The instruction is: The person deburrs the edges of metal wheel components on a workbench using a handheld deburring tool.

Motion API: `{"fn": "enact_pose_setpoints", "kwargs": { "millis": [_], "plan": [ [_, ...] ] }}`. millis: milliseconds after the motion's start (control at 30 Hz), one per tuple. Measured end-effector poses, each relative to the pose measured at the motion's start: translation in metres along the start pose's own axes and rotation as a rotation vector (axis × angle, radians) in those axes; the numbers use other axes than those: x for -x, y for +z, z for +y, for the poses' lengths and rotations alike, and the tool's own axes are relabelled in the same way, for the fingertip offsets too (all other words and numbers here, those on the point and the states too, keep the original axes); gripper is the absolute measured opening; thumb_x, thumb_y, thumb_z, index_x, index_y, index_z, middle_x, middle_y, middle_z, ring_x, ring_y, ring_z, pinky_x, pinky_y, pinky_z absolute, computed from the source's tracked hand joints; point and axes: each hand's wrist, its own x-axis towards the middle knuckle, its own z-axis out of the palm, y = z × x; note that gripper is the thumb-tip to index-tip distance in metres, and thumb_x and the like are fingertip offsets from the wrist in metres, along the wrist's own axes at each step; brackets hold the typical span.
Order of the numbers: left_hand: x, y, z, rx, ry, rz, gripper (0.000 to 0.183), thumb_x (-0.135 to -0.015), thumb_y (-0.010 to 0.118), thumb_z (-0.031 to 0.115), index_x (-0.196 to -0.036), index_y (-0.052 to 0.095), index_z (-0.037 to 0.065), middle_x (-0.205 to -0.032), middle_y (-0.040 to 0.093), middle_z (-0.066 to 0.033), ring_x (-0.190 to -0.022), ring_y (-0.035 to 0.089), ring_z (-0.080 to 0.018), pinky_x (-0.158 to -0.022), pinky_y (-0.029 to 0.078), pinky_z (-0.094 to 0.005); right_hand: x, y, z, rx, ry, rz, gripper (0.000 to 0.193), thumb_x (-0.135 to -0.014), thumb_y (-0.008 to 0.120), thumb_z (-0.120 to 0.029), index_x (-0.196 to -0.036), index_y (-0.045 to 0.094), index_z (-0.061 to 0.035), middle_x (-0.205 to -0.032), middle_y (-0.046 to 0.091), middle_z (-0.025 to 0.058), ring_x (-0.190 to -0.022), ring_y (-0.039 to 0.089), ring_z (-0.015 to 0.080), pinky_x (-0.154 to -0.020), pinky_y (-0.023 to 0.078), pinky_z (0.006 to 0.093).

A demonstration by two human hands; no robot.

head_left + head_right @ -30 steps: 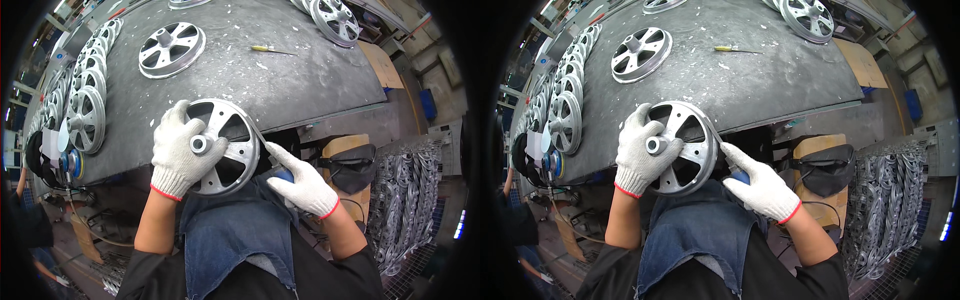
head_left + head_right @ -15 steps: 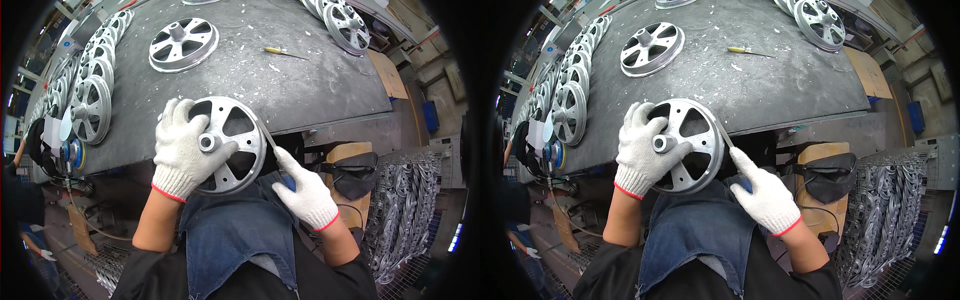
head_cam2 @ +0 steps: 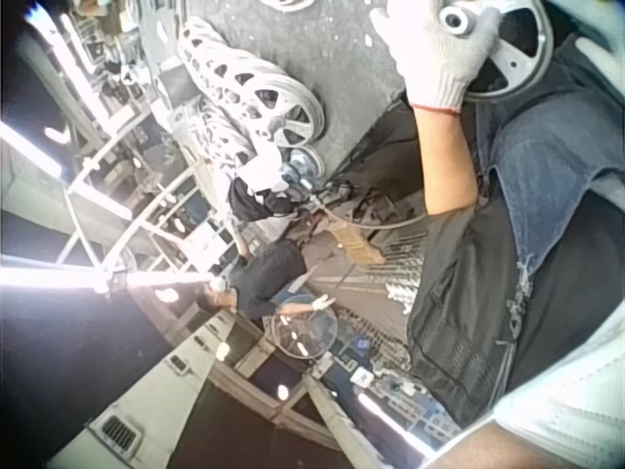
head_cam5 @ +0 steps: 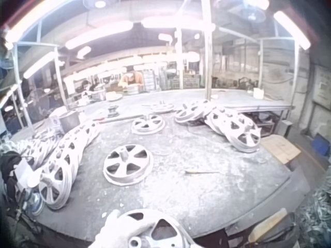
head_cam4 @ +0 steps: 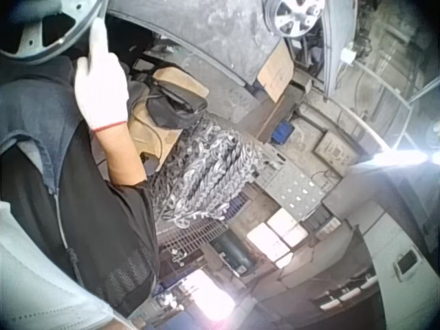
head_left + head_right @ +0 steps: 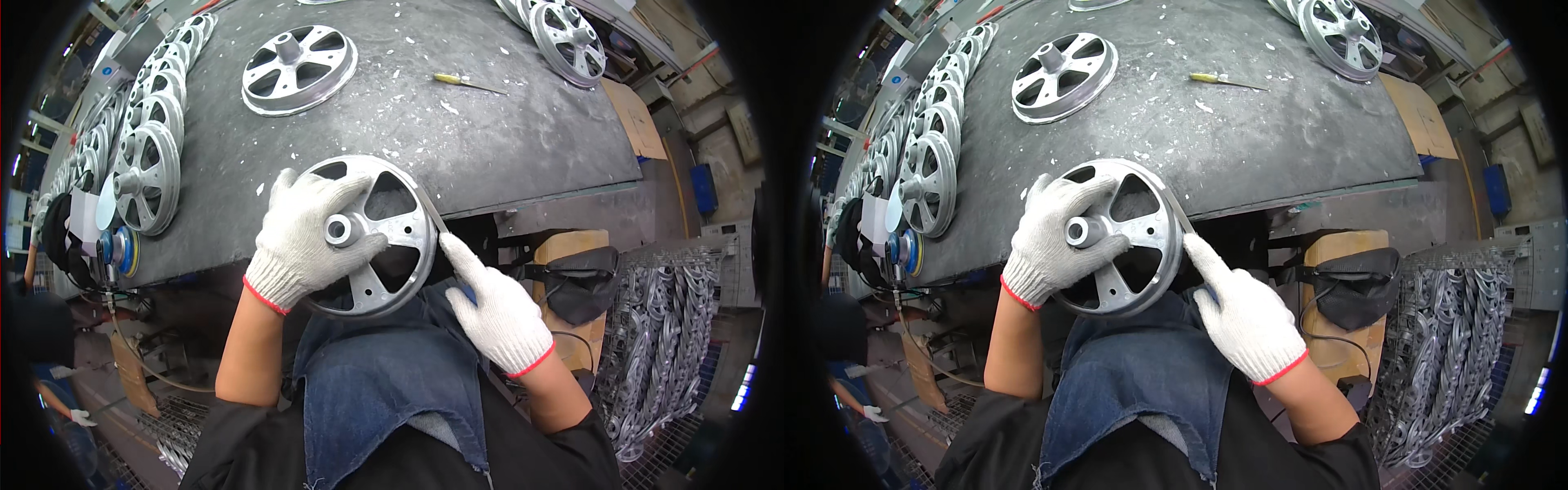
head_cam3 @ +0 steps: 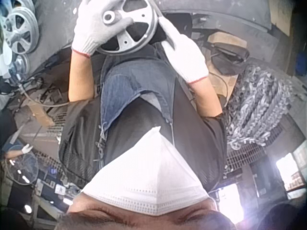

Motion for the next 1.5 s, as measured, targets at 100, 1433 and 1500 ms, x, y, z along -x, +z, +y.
{"fn": "enact_pose_setpoints", "kwargs": {
  "millis": [100,1433,1500],
  "plan": [
    [-0.003,-0.003,0.004,0.050,-0.006,0.012,0.065,-0.080,0.092,0.039,-0.137,0.077,0.011,-0.113,0.079,-0.0138,-0.114,0.074,-0.0352,-0.125,0.040,-0.0576,-0.013,-0.002,0.007,-0.374,-0.007,-0.078,0.083,-0.103,0.071,-0.019,-0.178,0.035,-0.0197,-0.101,0.077,0.0184,-0.068,0.072,0.0276,-0.066,0.059,0.0431],
    [-0.004,-0.002,0.022,-0.009,-0.224,0.024,0.059,-0.081,0.090,0.043,-0.129,0.080,0.010,-0.098,0.080,-0.0104,-0.099,0.076,-0.0335,-0.110,0.044,-0.0521,-0.013,-0.005,0.038,-0.539,-0.135,0.031,0.090,-0.098,0.082,-0.016,-0.177,0.039,-0.0129,-0.152,0.070,0.0167,-0.070,0.067,0.0116,-0.063,0.057,0.0294],
    [-0.005,0.003,0.018,0.000,-0.205,0.035,0.059,-0.081,0.090,0.043,-0.129,0.080,0.010,-0.099,0.081,-0.0110,-0.099,0.076,-0.0334,-0.110,0.044,-0.0522,-0.007,-0.018,0.025,-0.683,0.093,-0.101,0.088,-0.099,0.079,-0.015,-0.177,0.039,-0.0128,-0.145,0.073,0.0168,-0.067,0.066,0.0112,-0.063,0.057,0.0300]
  ]
}}
